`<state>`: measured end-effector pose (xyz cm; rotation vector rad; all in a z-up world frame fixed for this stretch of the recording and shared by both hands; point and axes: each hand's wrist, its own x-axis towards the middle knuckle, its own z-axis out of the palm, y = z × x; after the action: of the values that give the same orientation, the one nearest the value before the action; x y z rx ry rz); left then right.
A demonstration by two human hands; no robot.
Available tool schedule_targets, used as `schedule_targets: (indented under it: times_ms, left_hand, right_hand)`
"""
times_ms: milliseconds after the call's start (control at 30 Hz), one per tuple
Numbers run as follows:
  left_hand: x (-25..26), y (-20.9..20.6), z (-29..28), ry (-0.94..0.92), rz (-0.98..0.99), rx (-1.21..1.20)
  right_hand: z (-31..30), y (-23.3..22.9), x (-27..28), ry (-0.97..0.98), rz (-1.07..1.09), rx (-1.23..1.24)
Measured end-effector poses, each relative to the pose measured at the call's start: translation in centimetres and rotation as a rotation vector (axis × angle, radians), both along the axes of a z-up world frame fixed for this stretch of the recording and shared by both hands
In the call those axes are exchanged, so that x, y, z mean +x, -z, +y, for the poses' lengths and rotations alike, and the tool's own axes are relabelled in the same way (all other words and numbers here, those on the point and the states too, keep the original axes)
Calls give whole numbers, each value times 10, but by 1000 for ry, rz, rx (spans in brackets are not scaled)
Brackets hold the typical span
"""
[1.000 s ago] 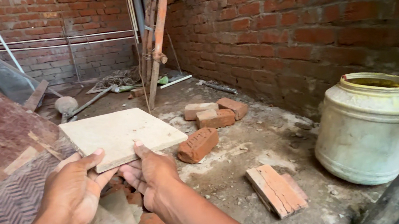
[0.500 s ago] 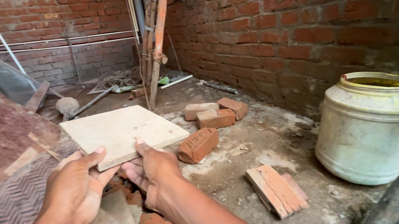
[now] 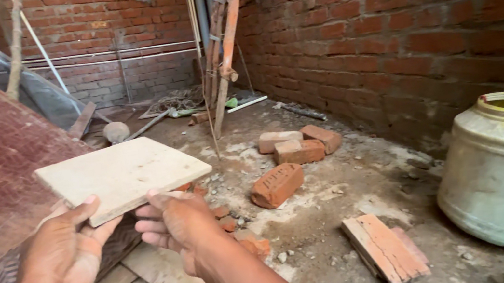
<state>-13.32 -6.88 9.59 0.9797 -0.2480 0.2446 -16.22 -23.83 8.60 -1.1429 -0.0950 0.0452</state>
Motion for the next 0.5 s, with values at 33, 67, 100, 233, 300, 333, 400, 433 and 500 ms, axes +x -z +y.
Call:
schedule_targets:
  times_ms: [33,67,100,233,300,333,400,433,500]
  left_hand:
    - [4,2,7,-8,14,-29]
    - [8,5,14,-17,29,-58]
    - [13,8,21,-25,43,-87]
    - [36,29,47,-68,89,-156]
    - [49,42,60,-92,96,-159]
    - [55,48,66,-105,104,-158]
    - [65,60,77,-134,119,-158]
    - [70,65,82,-112,125,-165]
    - [77,74,89,-73,138,-179]
  right_hand:
    - [6,1,1,-3,-13,-3]
    - [13,2,3,-7,-24,-6]
    - [18,3,4,-10,-36,-8]
    - [35,7,10,-41,-48,-32]
    - [45,9,13,-58,-62,-19]
    - [49,11,13,-67,-68,-28]
    - [58,14,15,-86,-81,-46]
    - [61,16,16,-79,-80,-74]
    - [68,20,17,-68,-77,-126]
